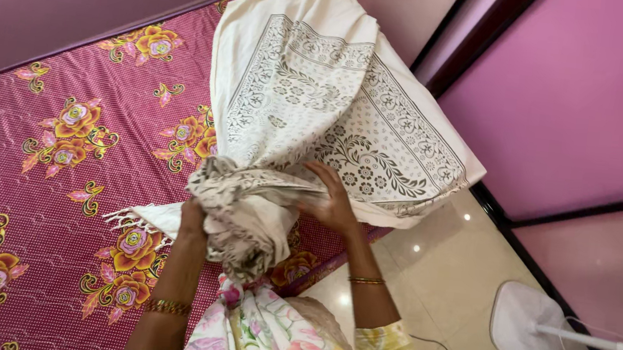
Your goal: The person folds a white patterned sheet on a bed and then wipes the dark wooden headboard with a white cloth. The person moves along the headboard, cleaning the horizontal slats and the top edge.
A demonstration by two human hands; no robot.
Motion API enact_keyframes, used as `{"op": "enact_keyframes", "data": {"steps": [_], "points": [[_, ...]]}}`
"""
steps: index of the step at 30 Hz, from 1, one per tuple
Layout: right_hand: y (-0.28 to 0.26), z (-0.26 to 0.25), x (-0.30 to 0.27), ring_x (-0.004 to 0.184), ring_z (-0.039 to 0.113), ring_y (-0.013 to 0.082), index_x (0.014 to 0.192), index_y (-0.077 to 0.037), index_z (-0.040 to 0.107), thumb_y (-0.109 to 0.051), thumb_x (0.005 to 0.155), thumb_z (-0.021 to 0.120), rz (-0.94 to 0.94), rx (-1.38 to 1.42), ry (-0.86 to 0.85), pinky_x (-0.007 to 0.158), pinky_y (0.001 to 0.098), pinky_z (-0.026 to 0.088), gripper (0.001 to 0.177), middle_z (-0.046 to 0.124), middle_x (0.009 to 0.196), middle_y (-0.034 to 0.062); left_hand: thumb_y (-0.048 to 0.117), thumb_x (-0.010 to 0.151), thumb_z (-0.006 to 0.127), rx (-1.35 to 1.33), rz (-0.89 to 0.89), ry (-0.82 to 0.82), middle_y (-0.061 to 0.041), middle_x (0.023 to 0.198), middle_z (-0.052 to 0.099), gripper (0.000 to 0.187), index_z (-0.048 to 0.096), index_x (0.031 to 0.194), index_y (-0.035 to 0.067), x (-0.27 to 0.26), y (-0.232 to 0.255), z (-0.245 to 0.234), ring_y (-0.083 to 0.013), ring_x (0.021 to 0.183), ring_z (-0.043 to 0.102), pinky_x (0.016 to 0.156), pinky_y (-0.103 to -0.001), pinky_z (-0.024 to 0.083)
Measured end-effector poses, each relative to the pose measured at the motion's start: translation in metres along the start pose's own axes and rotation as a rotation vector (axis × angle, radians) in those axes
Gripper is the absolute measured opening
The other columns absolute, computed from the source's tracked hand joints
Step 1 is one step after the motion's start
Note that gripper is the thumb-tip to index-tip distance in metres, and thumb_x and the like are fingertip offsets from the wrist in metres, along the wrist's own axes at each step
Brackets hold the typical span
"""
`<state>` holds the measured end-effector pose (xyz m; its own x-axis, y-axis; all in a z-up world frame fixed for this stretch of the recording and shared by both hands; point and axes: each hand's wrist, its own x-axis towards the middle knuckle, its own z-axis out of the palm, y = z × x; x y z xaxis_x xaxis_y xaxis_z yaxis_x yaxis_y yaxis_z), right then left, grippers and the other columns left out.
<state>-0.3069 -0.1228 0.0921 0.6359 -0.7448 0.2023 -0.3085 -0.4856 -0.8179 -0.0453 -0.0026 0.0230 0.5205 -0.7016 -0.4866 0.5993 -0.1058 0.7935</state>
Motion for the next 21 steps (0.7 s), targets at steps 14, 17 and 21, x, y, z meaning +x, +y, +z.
{"op": "enact_keyframes", "data": {"steps": [14, 17, 21], "points": [[0.196, 0.032, 0.096, 0.155, -0.008, 0.0484, 0.166, -0.050, 0.001, 0.000, 0.090, 0.074, 0.546, -0.441, 0.190, 0.112, 0.0809, 0.009, 0.117, -0.007, 0.172, 0.0199, 0.014, 0.089, 0.063, 0.128, 0.146, 0.305, -0.016, 0.114, 0.069, 0.049, 0.055, 0.134, -0.003, -0.019, 0.030, -0.080, -0.0260, 0.095, 0.070, 0.081, -0.040, 0.060], [0.173, 0.051, 0.145, 0.157, -0.008, 0.0423, 0.163, -0.052, 0.016, 0.001, 0.090, 0.073, 0.377, -0.503, 0.121, 0.115, 0.0785, 0.008, 0.107, -0.006, 0.174, 0.0108, 0.015, 0.089, 0.065, 0.197, 0.180, 0.391, -0.016, 0.115, 0.069, 0.050, 0.055, 0.134, -0.004, -0.023, 0.036, -0.099, -0.0260, 0.096, 0.070, 0.081, -0.040, 0.059], [0.128, 0.074, 0.179, 0.159, -0.010, 0.0324, 0.160, -0.054, 0.042, -0.001, 0.086, 0.075, 0.072, -0.602, -0.004, 0.119, 0.0742, 0.005, 0.096, -0.005, 0.178, -0.0020, 0.017, 0.089, 0.067, 0.300, 0.215, 0.507, -0.017, 0.116, 0.069, 0.051, 0.055, 0.134, -0.004, -0.027, 0.040, -0.120, -0.0260, 0.097, 0.070, 0.082, -0.040, 0.058]]}}
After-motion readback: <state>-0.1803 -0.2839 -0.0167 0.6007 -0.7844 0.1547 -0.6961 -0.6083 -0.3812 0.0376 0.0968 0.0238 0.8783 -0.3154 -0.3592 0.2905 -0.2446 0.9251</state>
